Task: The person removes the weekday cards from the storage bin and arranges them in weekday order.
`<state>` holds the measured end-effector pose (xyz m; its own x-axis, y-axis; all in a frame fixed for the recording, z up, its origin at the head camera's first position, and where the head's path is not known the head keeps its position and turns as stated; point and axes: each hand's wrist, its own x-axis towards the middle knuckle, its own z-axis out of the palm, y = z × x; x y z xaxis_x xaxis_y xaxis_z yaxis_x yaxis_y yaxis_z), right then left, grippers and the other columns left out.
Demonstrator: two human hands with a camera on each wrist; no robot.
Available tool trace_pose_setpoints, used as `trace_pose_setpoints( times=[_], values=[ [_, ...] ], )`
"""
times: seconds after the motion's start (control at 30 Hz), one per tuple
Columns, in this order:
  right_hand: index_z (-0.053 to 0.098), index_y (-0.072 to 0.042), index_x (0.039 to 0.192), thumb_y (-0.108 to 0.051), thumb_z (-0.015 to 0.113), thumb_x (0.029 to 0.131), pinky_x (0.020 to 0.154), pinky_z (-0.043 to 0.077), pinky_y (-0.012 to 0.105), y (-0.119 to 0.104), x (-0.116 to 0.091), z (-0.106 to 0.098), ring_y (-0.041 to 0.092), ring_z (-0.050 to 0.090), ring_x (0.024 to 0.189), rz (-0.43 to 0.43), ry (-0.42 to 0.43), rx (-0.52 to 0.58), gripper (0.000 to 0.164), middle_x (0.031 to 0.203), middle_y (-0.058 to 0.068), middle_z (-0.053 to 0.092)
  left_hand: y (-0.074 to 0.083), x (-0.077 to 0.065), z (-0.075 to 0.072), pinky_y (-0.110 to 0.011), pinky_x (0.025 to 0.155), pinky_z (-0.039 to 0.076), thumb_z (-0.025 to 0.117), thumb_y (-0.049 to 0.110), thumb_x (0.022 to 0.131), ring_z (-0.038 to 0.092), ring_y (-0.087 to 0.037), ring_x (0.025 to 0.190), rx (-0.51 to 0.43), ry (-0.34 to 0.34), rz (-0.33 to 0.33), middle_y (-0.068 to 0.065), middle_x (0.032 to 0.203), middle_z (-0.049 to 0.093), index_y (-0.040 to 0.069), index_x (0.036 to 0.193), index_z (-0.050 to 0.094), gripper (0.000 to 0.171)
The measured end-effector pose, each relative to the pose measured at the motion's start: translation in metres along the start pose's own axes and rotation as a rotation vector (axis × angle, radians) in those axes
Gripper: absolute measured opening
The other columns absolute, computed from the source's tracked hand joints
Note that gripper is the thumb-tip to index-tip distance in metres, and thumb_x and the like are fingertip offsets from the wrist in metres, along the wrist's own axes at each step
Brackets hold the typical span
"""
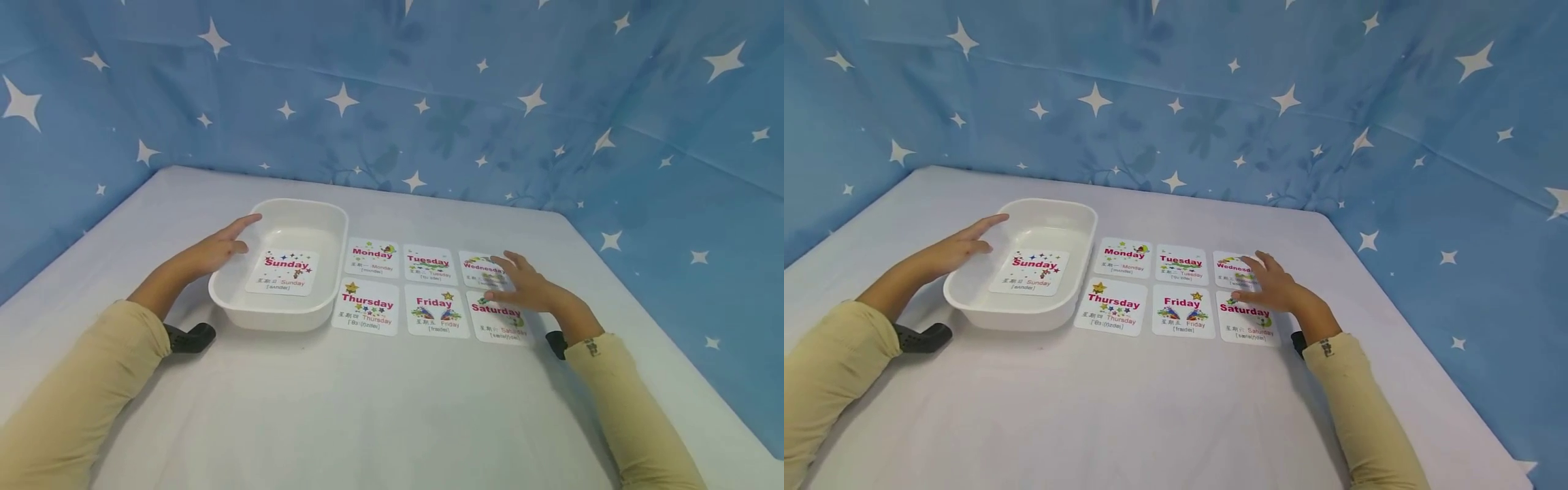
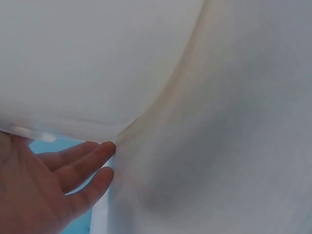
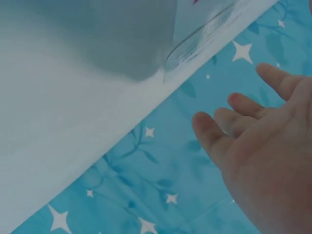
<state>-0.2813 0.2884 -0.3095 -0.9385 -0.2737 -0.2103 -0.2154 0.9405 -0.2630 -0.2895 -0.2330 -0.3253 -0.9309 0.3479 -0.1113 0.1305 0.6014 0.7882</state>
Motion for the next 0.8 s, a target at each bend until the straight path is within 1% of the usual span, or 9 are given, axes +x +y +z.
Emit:
trace_pose_setpoints(
  times=[0.1, 0.17, 0.27, 0.4, 0.5, 0.6, 0.67, 0.77, 0.8],
  values=[
    [0.013, -0.011, 0.146, -0.054, 0.057, 0.081, 0.095, 0.024, 0.071, -0.007, 0.006, 0.002, 0.055, 0.010, 0.131, -0.005, 0.008, -0.041, 0.090, 0.150, 0.023, -0.001, 0.000, 0.002, 0.002, -0.064, 0.105, 0.014, 0.030, 0.006, 0.090, 0.000, -0.048, 0.136, -0.024, -0.004, 0.006, -0.023, 0.151, -0.009, 0.012, 0.147, -0.002, 0.066],
    [0.013, -0.011, 0.147, -0.054, 0.057, 0.082, 0.096, 0.023, 0.070, -0.015, 0.013, 0.003, 0.054, 0.010, 0.132, -0.021, 0.006, -0.041, 0.089, 0.151, 0.022, -0.001, -0.001, 0.003, 0.002, -0.063, 0.105, 0.014, 0.030, 0.005, 0.090, 0.001, -0.048, 0.136, -0.029, -0.005, 0.012, -0.024, 0.151, -0.009, 0.011, 0.147, -0.002, 0.066],
    [0.013, -0.012, 0.147, -0.052, 0.056, 0.083, 0.099, 0.024, 0.067, -0.036, 0.027, 0.002, 0.050, 0.011, 0.134, -0.067, 0.013, -0.021, 0.087, 0.152, 0.020, -0.002, -0.001, 0.002, 0.000, -0.064, 0.105, 0.013, 0.030, 0.005, 0.090, 0.002, -0.048, 0.136, -0.018, 0.004, 0.008, -0.024, 0.151, -0.008, 0.010, 0.147, -0.002, 0.066],
    [0.015, -0.016, 0.147, -0.047, 0.058, 0.084, 0.104, 0.023, 0.062, -0.083, 0.048, -0.003, 0.042, 0.010, 0.138, -0.146, 0.034, -0.029, 0.083, 0.154, 0.013, 0.000, 0.001, 0.000, -0.001, -0.064, 0.105, 0.011, 0.030, 0.006, 0.090, 0.001, -0.048, 0.136, -0.003, 0.016, -0.001, -0.024, 0.151, -0.007, 0.010, 0.147, -0.001, 0.065],
    [0.013, -0.019, 0.148, -0.047, 0.057, 0.085, 0.108, 0.016, 0.060, -0.123, 0.060, -0.005, 0.036, 0.003, 0.141, -0.236, 0.048, -0.084, 0.082, 0.155, 0.009, -0.001, 0.002, 0.000, 0.000, -0.063, 0.106, 0.009, 0.030, 0.006, 0.090, 0.000, -0.046, 0.137, -0.004, 0.018, 0.000, -0.023, 0.151, -0.007, 0.010, 0.147, 0.000, 0.065],
    [0.008, -0.021, 0.148, -0.049, 0.054, 0.085, 0.111, 0.006, 0.057, -0.163, 0.071, -0.005, 0.031, -0.006, 0.142, -0.319, 0.072, -0.139, 0.083, 0.155, 0.006, -0.005, 0.002, -0.001, 0.000, -0.063, 0.107, 0.006, 0.030, 0.005, 0.089, -0.001, -0.045, 0.137, 0.005, 0.026, 0.000, -0.023, 0.151, -0.006, 0.010, 0.147, 0.001, 0.065],
    [0.005, -0.021, 0.148, -0.053, 0.053, 0.085, 0.112, 0.002, 0.055, -0.189, 0.078, -0.001, 0.028, -0.012, 0.141, -0.345, 0.078, -0.149, 0.086, 0.155, 0.004, -0.010, 0.002, -0.001, 0.001, -0.063, 0.107, 0.005, 0.029, 0.005, 0.089, -0.001, -0.045, 0.137, 0.013, 0.032, 0.002, -0.023, 0.151, -0.005, 0.009, 0.147, 0.002, 0.065],
    [0.000, -0.021, 0.148, -0.058, 0.053, 0.082, 0.113, 0.003, 0.052, -0.225, 0.088, 0.010, 0.027, -0.016, 0.141, -0.364, 0.055, -0.164, 0.093, 0.154, 0.004, -0.016, 0.001, 0.000, 0.001, -0.062, 0.107, 0.008, 0.029, 0.006, 0.089, 0.002, -0.046, 0.137, 0.024, 0.044, 0.012, -0.024, 0.151, -0.002, 0.009, 0.147, 0.003, 0.064],
    [-0.002, -0.020, 0.148, -0.060, 0.054, 0.080, 0.113, 0.003, 0.052, -0.235, 0.091, 0.014, 0.027, -0.016, 0.140, -0.369, 0.037, -0.164, 0.096, 0.153, 0.004, -0.018, 0.000, 0.000, 0.001, -0.062, 0.107, 0.011, 0.029, 0.006, 0.088, 0.004, -0.046, 0.137, 0.021, 0.044, 0.015, -0.024, 0.151, -0.001, 0.009, 0.147, 0.003, 0.064]
  ],
)
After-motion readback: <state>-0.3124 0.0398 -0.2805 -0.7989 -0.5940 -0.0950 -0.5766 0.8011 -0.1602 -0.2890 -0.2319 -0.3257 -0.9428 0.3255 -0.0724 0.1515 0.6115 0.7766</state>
